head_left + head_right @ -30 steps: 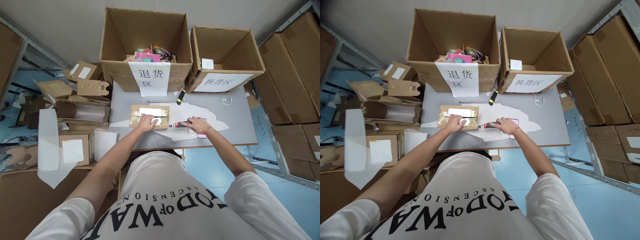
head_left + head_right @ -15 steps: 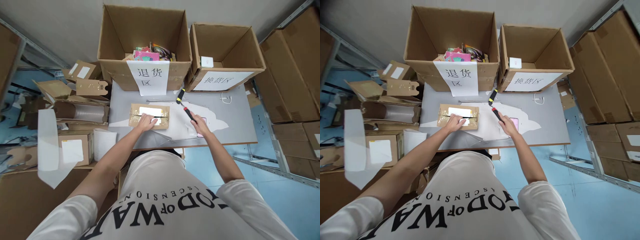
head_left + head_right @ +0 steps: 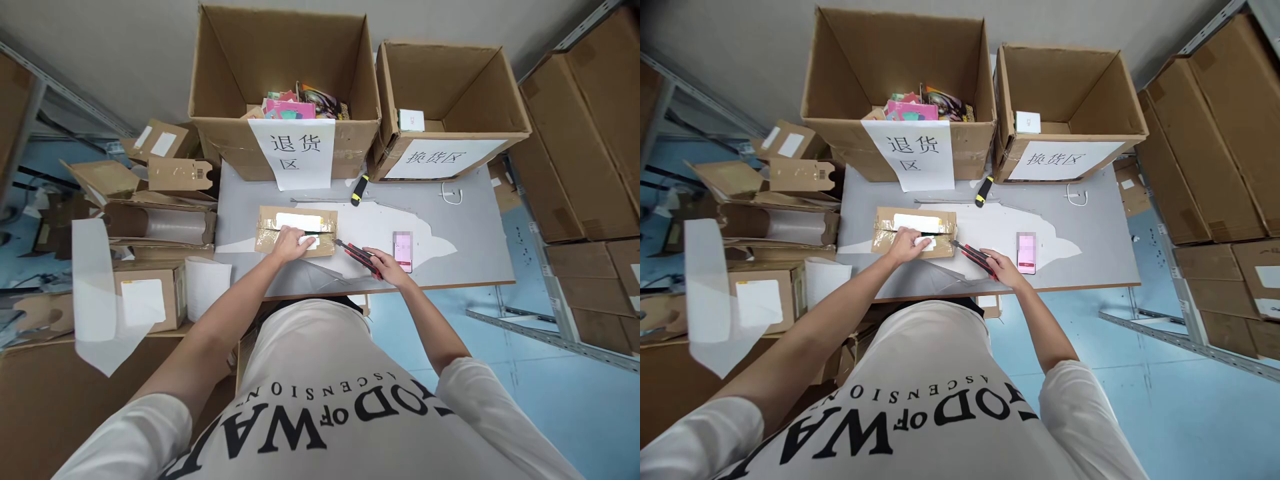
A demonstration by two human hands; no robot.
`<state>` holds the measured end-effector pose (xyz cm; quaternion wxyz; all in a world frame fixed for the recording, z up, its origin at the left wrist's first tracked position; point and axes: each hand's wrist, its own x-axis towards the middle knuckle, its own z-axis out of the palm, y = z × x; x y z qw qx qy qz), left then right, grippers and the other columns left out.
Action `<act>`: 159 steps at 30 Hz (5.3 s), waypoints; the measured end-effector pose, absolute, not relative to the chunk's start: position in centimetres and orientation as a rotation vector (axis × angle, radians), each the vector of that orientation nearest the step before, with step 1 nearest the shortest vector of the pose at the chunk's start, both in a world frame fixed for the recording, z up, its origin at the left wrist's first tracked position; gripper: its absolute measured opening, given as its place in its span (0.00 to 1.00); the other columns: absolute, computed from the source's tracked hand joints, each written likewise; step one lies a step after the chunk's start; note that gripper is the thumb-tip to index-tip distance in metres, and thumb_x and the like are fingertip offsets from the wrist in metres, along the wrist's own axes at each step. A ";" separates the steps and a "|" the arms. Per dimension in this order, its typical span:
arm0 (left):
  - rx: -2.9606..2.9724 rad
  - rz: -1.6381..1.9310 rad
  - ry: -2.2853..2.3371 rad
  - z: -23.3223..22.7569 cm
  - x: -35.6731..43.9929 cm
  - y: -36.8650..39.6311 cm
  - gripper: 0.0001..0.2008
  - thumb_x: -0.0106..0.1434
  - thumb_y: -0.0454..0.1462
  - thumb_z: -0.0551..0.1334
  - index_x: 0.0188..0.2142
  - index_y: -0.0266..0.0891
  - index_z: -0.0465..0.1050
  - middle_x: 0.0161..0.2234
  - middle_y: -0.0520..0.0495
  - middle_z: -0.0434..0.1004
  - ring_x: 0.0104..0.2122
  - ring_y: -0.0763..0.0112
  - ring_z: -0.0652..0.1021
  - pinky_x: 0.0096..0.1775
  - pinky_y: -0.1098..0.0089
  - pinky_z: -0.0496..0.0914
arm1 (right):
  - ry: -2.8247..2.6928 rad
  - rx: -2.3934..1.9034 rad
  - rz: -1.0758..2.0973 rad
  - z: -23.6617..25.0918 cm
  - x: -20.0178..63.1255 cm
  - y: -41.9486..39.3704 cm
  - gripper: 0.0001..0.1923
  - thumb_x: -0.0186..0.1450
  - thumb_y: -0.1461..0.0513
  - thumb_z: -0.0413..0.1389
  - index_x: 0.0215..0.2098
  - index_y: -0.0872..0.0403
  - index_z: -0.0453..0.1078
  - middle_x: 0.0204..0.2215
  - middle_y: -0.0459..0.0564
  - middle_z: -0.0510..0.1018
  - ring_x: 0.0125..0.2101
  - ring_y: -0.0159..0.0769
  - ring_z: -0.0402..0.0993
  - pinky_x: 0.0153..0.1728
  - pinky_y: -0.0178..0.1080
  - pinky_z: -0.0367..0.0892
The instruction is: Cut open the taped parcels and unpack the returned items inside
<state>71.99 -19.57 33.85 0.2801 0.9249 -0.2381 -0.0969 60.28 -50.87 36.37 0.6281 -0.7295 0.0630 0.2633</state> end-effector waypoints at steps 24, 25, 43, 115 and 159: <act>2.510 -0.217 -0.533 33.4 72.4 -19.9 0.19 0.60 0.51 0.57 0.20 0.41 0.63 0.24 0.47 0.71 0.30 0.62 0.72 0.43 0.60 0.61 | 0.310 -1.716 0.442 34.6 59.0 -53.3 0.41 0.58 0.45 0.57 0.63 0.55 0.58 0.31 0.50 0.77 0.16 0.25 0.61 0.15 0.33 0.57; 2.508 -0.203 -0.523 33.4 72.4 -19.9 0.18 0.59 0.51 0.58 0.22 0.40 0.64 0.25 0.47 0.72 0.31 0.62 0.73 0.44 0.59 0.61 | 0.349 -1.728 0.382 33.9 58.7 -53.3 0.42 0.58 0.44 0.56 0.64 0.55 0.56 0.33 0.51 0.77 0.16 0.26 0.62 0.15 0.33 0.58; 2.512 -0.004 -0.549 34.4 71.9 -16.7 0.19 0.62 0.46 0.55 0.49 0.41 0.69 0.56 0.39 0.65 0.57 0.55 0.65 0.58 0.55 0.56 | 0.557 -2.554 0.208 24.7 59.5 -46.9 0.30 0.64 0.59 0.43 0.63 0.58 0.52 0.51 0.63 0.62 0.49 0.46 0.62 0.50 0.51 0.62; 2.582 -0.121 -0.236 32.8 68.1 -14.4 0.70 0.42 0.58 0.68 0.65 0.21 0.27 0.66 0.18 0.27 0.66 0.41 0.41 0.61 0.48 0.53 | -0.576 -2.998 0.347 36.5 75.2 -39.2 0.29 0.65 0.63 0.53 0.63 0.56 0.55 0.64 0.61 0.58 0.63 0.49 0.53 0.58 0.49 0.55; 2.833 -0.587 -1.025 36.2 76.0 -17.7 0.16 0.60 0.42 0.55 0.34 0.40 0.80 0.33 0.39 0.81 0.48 0.48 0.74 0.60 0.41 0.31 | -0.975 -3.049 0.547 35.9 75.5 -33.2 0.14 0.62 0.69 0.50 0.31 0.53 0.78 0.32 0.55 0.82 0.37 0.43 0.76 0.58 0.53 0.47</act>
